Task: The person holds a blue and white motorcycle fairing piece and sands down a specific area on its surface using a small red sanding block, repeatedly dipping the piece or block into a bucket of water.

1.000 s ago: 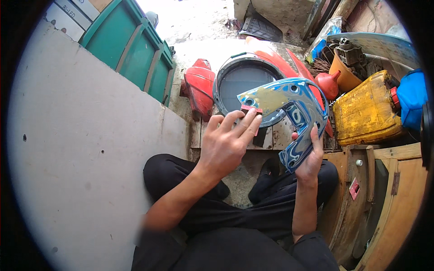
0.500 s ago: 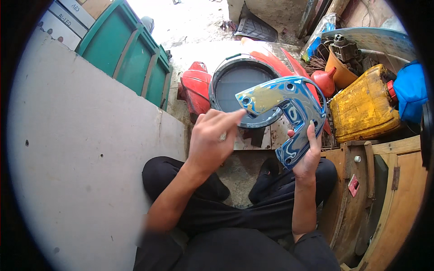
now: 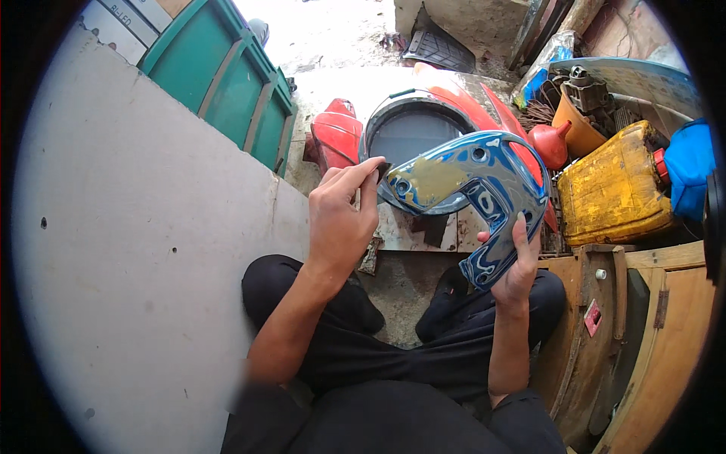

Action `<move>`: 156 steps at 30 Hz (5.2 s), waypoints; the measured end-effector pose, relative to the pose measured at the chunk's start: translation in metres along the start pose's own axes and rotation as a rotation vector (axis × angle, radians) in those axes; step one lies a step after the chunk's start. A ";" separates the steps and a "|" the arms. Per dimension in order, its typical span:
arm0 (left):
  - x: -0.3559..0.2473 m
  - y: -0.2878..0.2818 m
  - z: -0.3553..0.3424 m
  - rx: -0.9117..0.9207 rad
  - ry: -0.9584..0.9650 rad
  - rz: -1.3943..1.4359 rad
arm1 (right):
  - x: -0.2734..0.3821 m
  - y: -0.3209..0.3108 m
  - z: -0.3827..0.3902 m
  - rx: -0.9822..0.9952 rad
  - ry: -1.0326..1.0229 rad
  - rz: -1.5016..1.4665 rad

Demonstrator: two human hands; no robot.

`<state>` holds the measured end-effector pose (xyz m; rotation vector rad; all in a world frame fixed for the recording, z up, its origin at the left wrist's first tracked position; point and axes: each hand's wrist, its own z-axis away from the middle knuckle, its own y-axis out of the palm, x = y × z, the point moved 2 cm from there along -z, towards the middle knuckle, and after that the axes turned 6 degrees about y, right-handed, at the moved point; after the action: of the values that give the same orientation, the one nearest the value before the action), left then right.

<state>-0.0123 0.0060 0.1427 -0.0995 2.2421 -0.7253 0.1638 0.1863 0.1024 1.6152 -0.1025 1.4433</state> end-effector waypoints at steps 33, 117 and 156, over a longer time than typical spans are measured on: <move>-0.010 0.008 0.007 0.080 -0.042 0.167 | -0.010 0.006 0.006 0.019 -0.041 0.089; -0.031 0.027 0.019 0.050 0.295 -0.173 | -0.017 0.017 0.011 -0.140 -0.117 0.052; -0.029 0.034 0.020 0.053 0.052 0.172 | -0.030 0.018 0.020 -0.119 -0.197 0.124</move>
<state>0.0278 0.0335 0.1324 0.1387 2.2462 -0.7002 0.1584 0.1486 0.0909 1.6725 -0.4005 1.3407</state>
